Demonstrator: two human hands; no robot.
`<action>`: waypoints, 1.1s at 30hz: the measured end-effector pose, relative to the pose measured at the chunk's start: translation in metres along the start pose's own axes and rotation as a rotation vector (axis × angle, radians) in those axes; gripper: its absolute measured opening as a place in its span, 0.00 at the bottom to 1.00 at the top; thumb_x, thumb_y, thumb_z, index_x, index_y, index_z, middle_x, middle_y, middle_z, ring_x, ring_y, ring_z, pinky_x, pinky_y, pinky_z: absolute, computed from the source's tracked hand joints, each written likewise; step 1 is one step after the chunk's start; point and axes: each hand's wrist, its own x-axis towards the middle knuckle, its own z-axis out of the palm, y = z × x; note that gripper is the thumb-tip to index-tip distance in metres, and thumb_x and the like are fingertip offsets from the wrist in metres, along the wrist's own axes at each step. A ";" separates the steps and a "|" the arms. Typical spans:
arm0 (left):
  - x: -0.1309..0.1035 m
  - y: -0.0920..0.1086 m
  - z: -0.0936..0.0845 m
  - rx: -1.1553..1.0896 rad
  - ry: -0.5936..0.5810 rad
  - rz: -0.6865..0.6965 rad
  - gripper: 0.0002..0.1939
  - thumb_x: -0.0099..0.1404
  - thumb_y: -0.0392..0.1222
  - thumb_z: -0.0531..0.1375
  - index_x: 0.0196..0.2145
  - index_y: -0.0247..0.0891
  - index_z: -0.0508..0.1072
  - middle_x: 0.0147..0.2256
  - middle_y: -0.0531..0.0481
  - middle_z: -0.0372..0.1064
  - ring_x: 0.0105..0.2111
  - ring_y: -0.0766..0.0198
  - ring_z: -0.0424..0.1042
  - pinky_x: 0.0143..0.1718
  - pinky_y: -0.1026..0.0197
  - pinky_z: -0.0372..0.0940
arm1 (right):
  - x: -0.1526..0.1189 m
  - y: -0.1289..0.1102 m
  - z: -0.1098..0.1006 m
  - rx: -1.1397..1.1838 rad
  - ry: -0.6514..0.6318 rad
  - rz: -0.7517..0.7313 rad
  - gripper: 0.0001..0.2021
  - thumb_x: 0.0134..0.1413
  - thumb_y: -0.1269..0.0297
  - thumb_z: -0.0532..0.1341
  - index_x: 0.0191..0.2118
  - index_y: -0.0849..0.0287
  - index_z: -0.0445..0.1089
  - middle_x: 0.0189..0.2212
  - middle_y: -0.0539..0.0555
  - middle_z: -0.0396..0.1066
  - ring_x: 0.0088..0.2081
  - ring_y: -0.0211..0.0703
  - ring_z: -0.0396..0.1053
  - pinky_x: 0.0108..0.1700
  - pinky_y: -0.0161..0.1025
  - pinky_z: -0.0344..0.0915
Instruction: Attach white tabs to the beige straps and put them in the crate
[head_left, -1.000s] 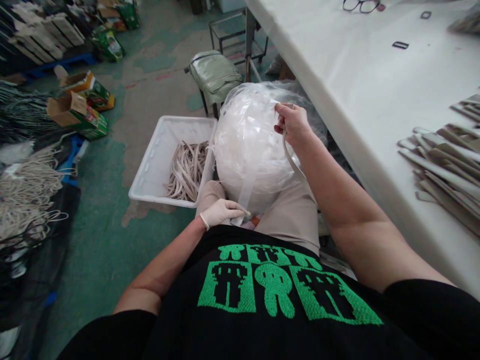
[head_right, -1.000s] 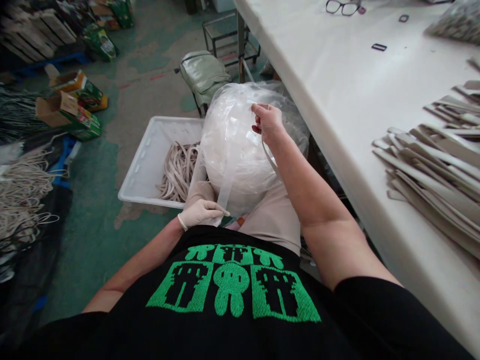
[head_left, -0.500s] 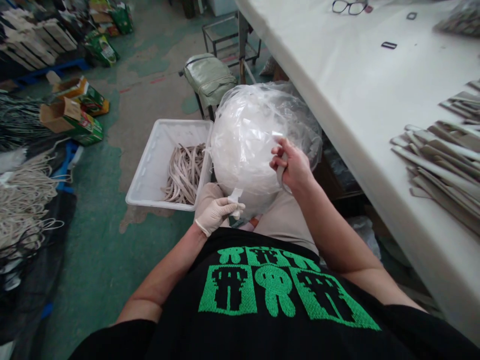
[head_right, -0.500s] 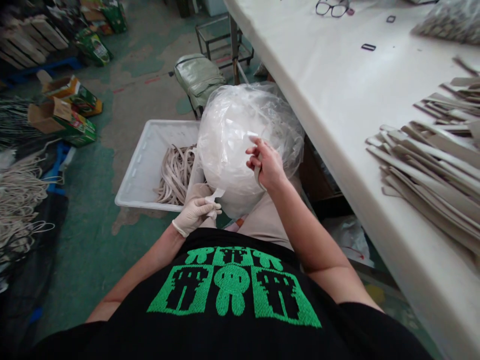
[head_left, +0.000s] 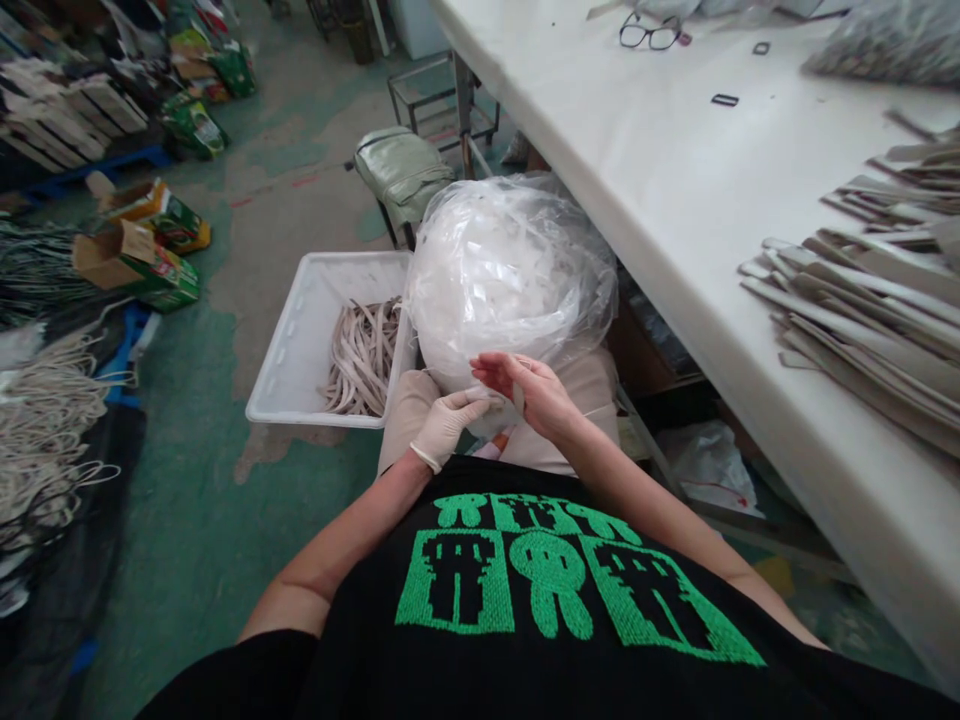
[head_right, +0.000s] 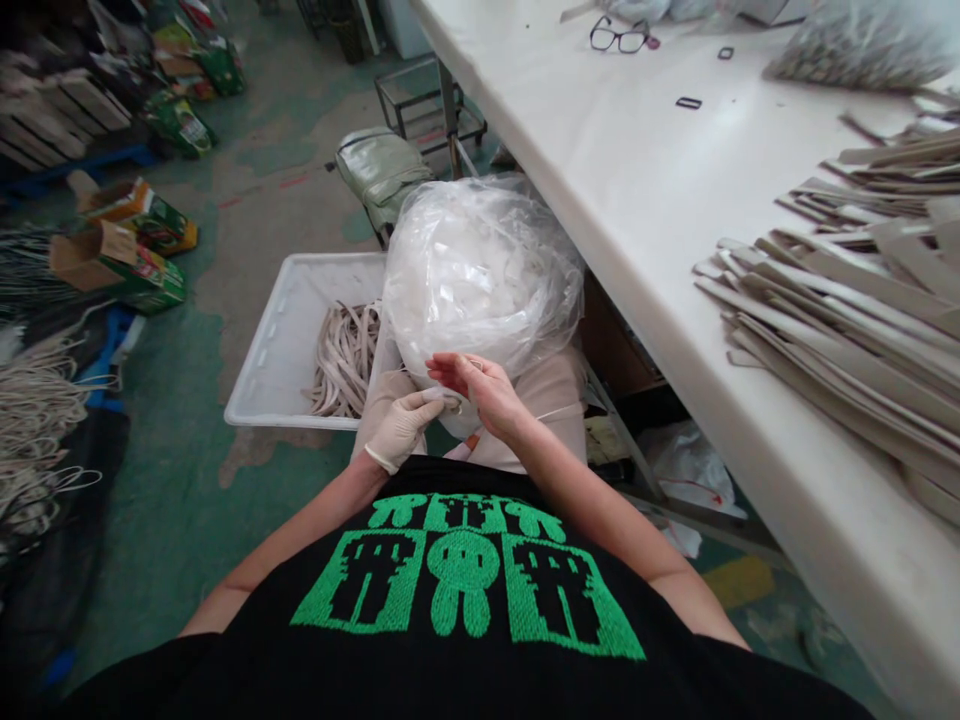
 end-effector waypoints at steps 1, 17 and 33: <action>-0.001 0.001 -0.002 -0.024 0.003 0.001 0.19 0.44 0.49 0.77 0.31 0.35 0.83 0.34 0.44 0.81 0.36 0.58 0.77 0.48 0.56 0.68 | 0.002 0.000 -0.001 0.053 0.021 0.013 0.17 0.55 0.47 0.68 0.41 0.55 0.79 0.44 0.56 0.80 0.45 0.44 0.77 0.54 0.44 0.70; -0.008 0.008 0.020 0.138 -0.014 -0.073 0.06 0.52 0.29 0.70 0.28 0.37 0.81 0.27 0.51 0.77 0.46 0.49 0.76 0.52 0.54 0.68 | 0.013 -0.037 0.028 -0.322 -0.457 -0.082 0.23 0.61 0.42 0.60 0.46 0.57 0.78 0.49 0.57 0.78 0.51 0.47 0.75 0.61 0.50 0.66; -0.004 0.002 0.010 -0.221 0.055 -0.076 0.13 0.48 0.40 0.75 0.31 0.32 0.81 0.33 0.45 0.80 0.36 0.59 0.78 0.46 0.58 0.71 | -0.007 -0.016 -0.009 -0.437 0.065 -0.233 0.18 0.60 0.46 0.60 0.37 0.57 0.76 0.31 0.53 0.77 0.30 0.38 0.72 0.33 0.37 0.67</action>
